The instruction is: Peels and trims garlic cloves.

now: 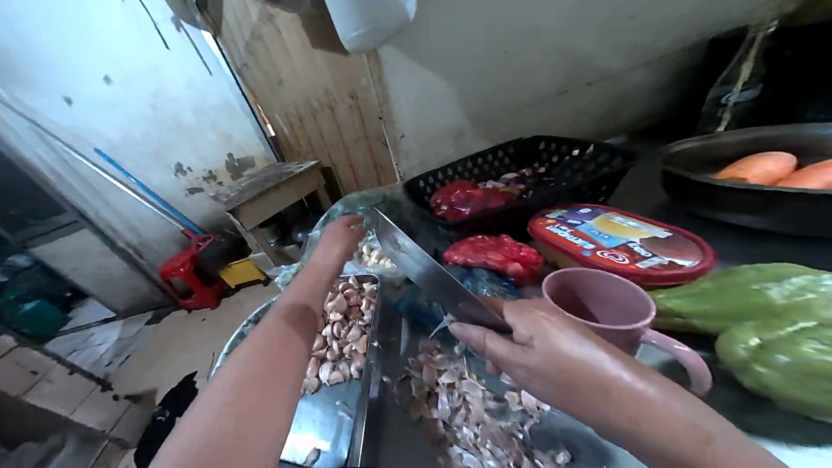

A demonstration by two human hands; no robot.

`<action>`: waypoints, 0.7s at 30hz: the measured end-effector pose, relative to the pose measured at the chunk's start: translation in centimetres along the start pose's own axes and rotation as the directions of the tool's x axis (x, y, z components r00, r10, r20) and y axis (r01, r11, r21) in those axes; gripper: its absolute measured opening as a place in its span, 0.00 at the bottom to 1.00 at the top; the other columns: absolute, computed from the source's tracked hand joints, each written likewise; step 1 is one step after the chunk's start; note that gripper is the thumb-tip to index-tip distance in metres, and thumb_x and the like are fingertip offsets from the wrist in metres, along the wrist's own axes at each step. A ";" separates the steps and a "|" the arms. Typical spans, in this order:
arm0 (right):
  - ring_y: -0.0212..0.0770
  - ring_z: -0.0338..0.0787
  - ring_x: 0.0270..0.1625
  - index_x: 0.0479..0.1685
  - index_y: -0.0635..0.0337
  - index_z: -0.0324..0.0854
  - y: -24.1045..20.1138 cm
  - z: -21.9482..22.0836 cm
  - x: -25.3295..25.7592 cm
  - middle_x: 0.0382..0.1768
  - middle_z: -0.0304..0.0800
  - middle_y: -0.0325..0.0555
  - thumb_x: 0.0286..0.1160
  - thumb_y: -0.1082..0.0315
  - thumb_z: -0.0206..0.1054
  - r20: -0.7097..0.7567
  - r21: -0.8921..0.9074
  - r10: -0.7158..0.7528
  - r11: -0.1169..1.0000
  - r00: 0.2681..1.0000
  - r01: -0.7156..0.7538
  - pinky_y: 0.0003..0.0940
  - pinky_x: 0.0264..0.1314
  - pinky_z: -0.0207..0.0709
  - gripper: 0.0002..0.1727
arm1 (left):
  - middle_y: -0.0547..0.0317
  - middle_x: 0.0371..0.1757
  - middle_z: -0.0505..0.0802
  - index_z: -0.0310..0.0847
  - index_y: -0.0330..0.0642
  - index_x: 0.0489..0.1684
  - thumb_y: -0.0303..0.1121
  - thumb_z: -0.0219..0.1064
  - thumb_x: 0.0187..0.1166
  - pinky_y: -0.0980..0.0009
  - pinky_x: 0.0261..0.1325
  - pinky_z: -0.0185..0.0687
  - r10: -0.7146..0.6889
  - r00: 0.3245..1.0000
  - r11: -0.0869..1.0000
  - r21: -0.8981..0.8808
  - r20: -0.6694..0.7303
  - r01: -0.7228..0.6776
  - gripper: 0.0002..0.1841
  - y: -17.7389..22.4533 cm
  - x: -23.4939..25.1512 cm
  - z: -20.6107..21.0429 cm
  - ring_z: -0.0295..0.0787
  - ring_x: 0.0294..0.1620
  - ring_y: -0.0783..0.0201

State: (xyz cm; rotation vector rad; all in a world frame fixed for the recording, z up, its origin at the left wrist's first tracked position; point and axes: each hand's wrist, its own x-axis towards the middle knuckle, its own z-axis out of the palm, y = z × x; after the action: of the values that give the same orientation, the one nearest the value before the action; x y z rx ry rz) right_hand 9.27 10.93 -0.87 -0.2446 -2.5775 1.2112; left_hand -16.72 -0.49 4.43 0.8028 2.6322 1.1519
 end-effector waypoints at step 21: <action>0.46 0.89 0.41 0.64 0.48 0.88 -0.6 1.2 0.3 0.37 0.92 0.47 0.90 0.53 0.59 0.211 -0.281 0.086 0.959 0.974 -0.024 0.51 0.49 0.81 0.17 | 0.44 0.64 0.87 0.90 0.41 0.55 0.41 0.64 0.85 0.46 0.73 0.75 -0.112 0.929 0.709 0.684 0.353 -0.174 0.15 -8.4 -13.6 -1.3 0.82 0.69 0.46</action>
State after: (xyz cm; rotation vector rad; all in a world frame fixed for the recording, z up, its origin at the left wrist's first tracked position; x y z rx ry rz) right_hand 8.58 9.74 -1.04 -0.2526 -2.9547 0.9365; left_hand -9.19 -13.29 -1.65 1.0481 2.6861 -0.1050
